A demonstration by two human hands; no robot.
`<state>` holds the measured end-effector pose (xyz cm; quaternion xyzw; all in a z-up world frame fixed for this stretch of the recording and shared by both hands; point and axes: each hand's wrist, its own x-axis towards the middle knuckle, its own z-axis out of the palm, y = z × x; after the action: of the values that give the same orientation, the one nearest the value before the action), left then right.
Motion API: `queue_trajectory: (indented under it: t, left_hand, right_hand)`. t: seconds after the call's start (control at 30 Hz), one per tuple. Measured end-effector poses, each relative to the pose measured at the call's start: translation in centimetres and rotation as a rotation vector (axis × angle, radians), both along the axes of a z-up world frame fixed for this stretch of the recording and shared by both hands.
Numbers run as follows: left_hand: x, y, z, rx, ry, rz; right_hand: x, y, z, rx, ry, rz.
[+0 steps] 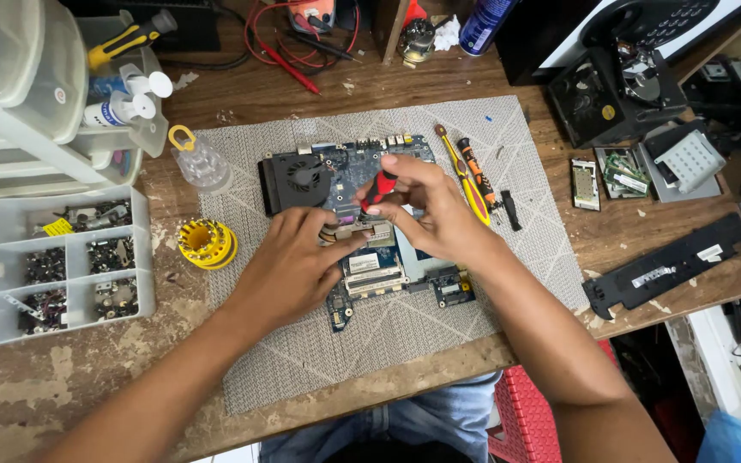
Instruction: Unscrewing and removing a cooling fan component from a laptop motherboard on a repair bench.
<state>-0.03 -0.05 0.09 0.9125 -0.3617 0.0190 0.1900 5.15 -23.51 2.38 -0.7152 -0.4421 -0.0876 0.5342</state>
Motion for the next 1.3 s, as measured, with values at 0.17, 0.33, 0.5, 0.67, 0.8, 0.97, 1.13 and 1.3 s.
queue_trajectory:
  t: [0.17,0.33,0.5,0.67,0.8,0.97,1.13,1.3]
  left_hand:
    - [0.0,-0.3,-0.2,0.012,-0.024,0.006]
    - [-0.2,-0.4,-0.8,0.014,-0.073,0.01]
    - [-0.5,-0.9,1.2,0.06,0.067,0.049]
    - [0.2,0.0,-2.1,-0.07,-0.047,0.032]
    - [1.3,1.1,-4.1,-0.308,-0.133,0.01]
    - [1.4,1.4,-3.5,-0.29,-0.298,0.113]
    - [1.8,1.6,-4.2,-0.262,-0.37,0.212]
    - [1.6,1.4,-4.6,-0.372,-0.25,0.2]
  right_hand:
    - [-0.2,0.6,0.7,0.02,0.007,0.034]
    - [-0.1,0.5,-0.1,-0.003,-0.024,-0.024]
    - [0.3,0.4,-0.5,0.027,-0.046,0.01]
    - [-0.7,0.4,0.1,-0.009,-0.048,-0.019]
    - [-1.2,0.2,1.0,0.132,0.061,0.043]
    - [-1.6,1.2,0.4,0.171,0.012,0.021]
    - [-2.0,2.1,-0.5,0.204,0.022,0.028]
    - [-2.8,3.1,-1.9,0.184,0.05,0.059]
